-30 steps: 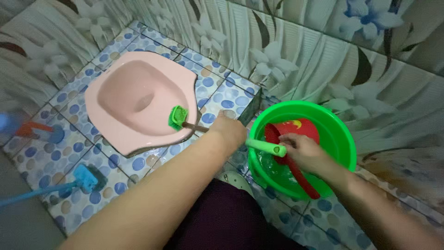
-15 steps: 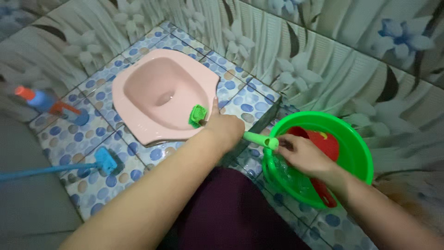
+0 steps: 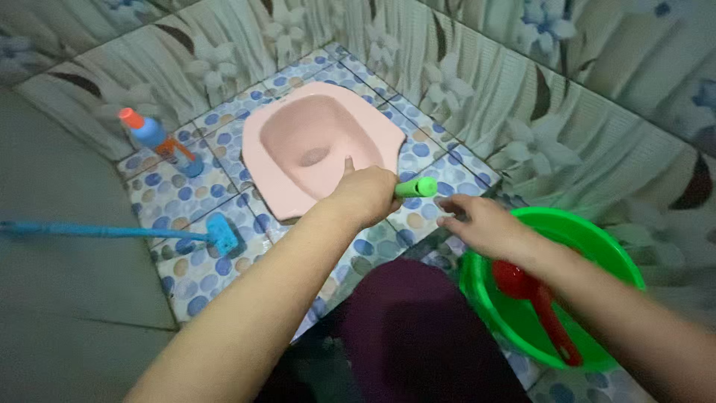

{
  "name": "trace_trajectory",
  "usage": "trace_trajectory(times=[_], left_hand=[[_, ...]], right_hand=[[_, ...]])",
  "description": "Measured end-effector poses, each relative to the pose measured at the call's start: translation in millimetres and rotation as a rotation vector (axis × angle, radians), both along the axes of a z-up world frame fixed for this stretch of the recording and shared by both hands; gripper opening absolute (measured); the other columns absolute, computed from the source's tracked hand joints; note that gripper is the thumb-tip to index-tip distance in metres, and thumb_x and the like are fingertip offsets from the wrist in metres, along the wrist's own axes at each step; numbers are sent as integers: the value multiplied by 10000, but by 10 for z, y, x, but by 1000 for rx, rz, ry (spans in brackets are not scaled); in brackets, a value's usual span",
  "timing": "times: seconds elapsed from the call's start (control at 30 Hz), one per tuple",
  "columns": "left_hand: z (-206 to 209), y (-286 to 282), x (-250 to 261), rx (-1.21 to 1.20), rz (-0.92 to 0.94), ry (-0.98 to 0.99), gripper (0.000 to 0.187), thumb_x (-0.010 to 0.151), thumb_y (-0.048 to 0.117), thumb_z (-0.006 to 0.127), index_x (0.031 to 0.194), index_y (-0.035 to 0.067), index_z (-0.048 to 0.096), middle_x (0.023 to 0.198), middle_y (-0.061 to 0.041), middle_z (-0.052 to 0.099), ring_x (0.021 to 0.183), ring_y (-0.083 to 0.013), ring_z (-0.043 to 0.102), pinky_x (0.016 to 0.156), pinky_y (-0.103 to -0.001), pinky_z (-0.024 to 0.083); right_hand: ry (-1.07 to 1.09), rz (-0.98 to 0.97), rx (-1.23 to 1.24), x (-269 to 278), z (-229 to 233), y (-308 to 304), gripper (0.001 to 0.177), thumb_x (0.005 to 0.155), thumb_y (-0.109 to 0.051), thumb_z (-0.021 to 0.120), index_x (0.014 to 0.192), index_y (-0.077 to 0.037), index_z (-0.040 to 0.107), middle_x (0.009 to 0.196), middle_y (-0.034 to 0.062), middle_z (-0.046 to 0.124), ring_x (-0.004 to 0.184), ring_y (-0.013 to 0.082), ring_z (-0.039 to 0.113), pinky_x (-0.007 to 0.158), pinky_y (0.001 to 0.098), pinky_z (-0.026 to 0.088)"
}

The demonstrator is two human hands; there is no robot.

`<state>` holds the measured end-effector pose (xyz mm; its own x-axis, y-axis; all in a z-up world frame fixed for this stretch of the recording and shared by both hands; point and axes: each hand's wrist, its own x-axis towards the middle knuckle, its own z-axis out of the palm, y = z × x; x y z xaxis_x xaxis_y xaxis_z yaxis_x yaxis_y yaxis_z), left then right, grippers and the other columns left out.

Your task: The person scrubs a pink squat toilet with a green toilet brush, periodically scooping water from a green bucket with a red scoop and pouring it into the bowl to rinse. The person continues scrubbing the interior surfaces of the toilet throughout the clip.

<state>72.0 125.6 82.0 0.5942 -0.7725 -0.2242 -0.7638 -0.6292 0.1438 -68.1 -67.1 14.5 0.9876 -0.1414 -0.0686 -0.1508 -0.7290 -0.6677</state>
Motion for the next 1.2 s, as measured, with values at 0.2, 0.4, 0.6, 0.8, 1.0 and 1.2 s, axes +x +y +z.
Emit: trace_trajectory(times=[0.2, 0.4, 0.6, 0.8, 1.0, 1.2], left_hand=[[-110, 334, 177, -203, 112, 39, 254, 897, 367, 664, 1038, 185, 769, 984, -143, 757, 1028, -366, 695, 1156, -696, 276], [-226, 542, 359, -410, 174, -14, 245, 857, 366, 702, 933, 152, 793, 903, -177, 745, 910, -409, 709, 1019, -563, 465], [-294, 702, 502, -497, 282, 42, 291, 863, 388, 704, 936, 119, 785, 843, -196, 737, 801, -403, 725, 762, -522, 567], [-348, 790, 704, -575, 341, 4, 292, 845, 388, 713, 922, 117, 793, 812, -197, 742, 789, -400, 729, 771, -509, 568], [-389, 876, 846, -645, 470, 102, 299, 849, 390, 688, 912, 118, 797, 829, -178, 758, 814, -377, 742, 773, -499, 579], [-421, 960, 963, -665, 508, 149, 340, 873, 409, 686, 907, 88, 792, 834, -193, 755, 827, -382, 746, 791, -482, 580]], right_hand=[[26, 68, -139, 395, 115, 204, 524, 893, -370, 657, 1298, -38, 663, 1238, 189, 717, 1125, 331, 709, 985, 428, 536], [-34, 168, -144, 741, 196, 432, 510, 877, -345, 664, 1272, -21, 672, 1236, 190, 721, 1147, 333, 699, 986, 425, 529], [49, 192, -138, 1061, 232, 597, 512, 894, -347, 656, 1283, -15, 673, 1198, 215, 736, 1115, 326, 726, 978, 416, 543], [26, 267, -180, 1433, 185, 749, 509, 906, -355, 651, 1270, 0, 680, 1177, 222, 734, 1084, 345, 720, 955, 431, 541], [70, 293, -240, 1765, 170, 946, 456, 906, -352, 666, 1222, -27, 717, 1153, 209, 749, 1060, 339, 729, 952, 425, 538], [132, 331, -117, 2051, 242, 1112, 390, 899, -303, 670, 1183, -45, 737, 1104, 160, 789, 1029, 268, 752, 923, 389, 544]])
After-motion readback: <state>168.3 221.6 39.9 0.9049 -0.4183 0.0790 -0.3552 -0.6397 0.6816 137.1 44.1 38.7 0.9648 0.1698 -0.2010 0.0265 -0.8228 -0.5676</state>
